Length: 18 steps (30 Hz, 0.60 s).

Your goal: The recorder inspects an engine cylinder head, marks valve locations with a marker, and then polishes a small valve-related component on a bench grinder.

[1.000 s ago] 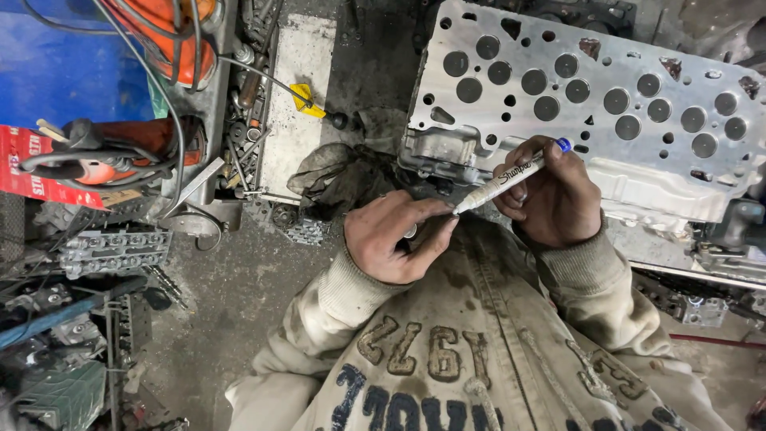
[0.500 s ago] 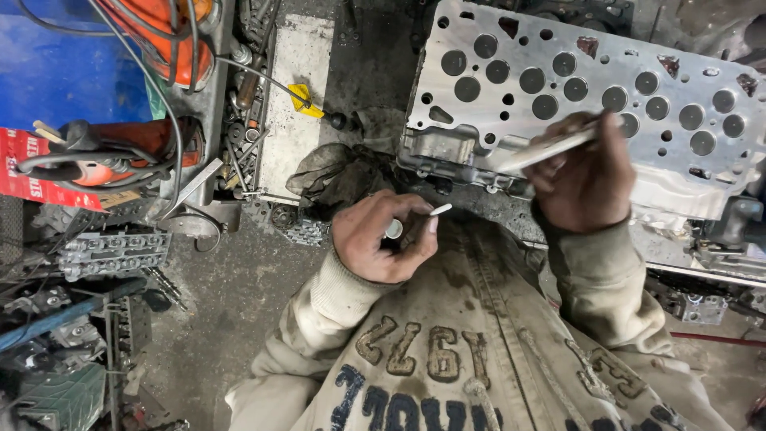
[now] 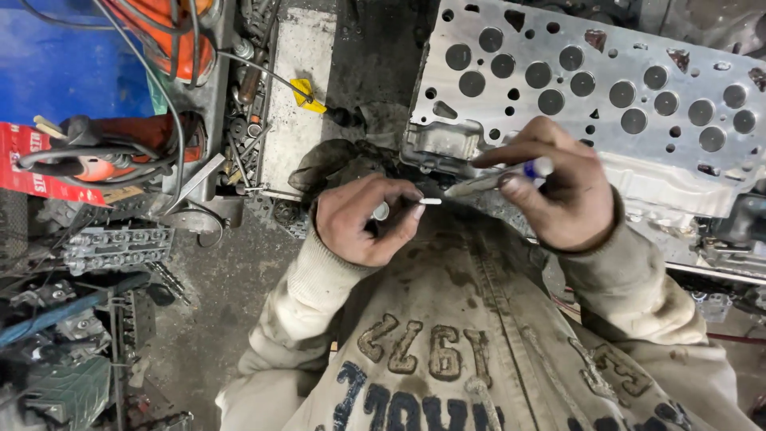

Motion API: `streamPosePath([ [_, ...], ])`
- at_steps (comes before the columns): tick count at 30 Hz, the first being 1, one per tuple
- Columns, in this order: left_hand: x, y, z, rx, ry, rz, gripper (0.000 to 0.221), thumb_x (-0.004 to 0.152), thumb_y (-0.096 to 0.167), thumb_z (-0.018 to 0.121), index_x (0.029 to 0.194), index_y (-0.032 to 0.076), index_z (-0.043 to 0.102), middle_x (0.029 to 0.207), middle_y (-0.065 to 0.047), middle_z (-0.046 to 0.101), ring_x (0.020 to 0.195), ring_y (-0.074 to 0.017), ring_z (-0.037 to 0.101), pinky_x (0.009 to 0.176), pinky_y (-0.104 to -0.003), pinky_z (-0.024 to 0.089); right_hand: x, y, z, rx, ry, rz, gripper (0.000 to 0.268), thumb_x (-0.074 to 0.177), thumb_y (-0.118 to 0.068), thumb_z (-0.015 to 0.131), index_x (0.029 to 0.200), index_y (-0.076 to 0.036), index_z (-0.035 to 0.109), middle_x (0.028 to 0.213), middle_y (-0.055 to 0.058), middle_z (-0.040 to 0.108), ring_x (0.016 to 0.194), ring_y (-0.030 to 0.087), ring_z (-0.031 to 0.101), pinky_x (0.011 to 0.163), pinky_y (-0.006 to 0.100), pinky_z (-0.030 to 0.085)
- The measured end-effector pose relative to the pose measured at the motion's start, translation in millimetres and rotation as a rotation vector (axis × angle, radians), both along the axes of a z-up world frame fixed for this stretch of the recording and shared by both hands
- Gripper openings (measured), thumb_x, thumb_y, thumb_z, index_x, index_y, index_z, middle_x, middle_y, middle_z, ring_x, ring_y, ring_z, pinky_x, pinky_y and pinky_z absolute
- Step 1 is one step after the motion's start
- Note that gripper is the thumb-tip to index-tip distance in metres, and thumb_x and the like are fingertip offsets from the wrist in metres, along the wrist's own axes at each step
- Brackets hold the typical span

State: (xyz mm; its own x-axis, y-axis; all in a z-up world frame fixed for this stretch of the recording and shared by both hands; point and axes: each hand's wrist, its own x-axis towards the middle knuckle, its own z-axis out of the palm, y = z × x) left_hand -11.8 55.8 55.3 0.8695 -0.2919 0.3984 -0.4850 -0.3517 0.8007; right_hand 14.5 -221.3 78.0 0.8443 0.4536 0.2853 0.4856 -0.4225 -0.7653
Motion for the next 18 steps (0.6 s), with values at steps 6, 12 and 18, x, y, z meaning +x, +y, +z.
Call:
streamPosePath([
  [6, 6, 0, -39, -0.181, 0.282, 0.064, 0.016, 0.094, 0.015, 0.076, 0.104, 0.004, 0.072, 0.082, -0.002, 0.067, 0.068, -0.0106, 0.061, 0.065, -0.027, 0.051, -17, -37, -39, 0.632, 0.430, -0.227, 0.018, 0.107, -0.009, 0.066, 0.111, 0.009, 0.067, 0.100, 0.018, 0.070, 0.084, 0.025, 0.072, 0.077, 0.039, 0.061],
  [12, -1, -26, -90, -0.651, 0.562, 0.173, 0.020, 0.101, 0.020, 0.071, 0.109, 0.002, 0.065, 0.077, 0.003, 0.061, 0.061, -0.0054, 0.052, 0.055, -0.022, 0.041, -38, -27, -69, 1.004, 0.696, -0.041, 0.022, 0.105, 0.006, 0.063, 0.124, 0.003, 0.053, 0.106, 0.021, 0.070, 0.101, 0.033, 0.074, 0.086, 0.044, 0.063],
  [18, -11, -41, -89, -0.813, 0.615, 0.176, 0.023, 0.102, 0.018, 0.069, 0.113, -0.001, 0.063, 0.080, 0.001, 0.060, 0.060, -0.0058, 0.051, 0.054, -0.024, 0.040, -51, 21, -81, 0.924, 0.968, 0.057, 0.036, 0.097, 0.004, 0.057, 0.133, 0.003, 0.053, 0.110, 0.014, 0.066, 0.106, 0.028, 0.070, 0.099, 0.040, 0.058],
])
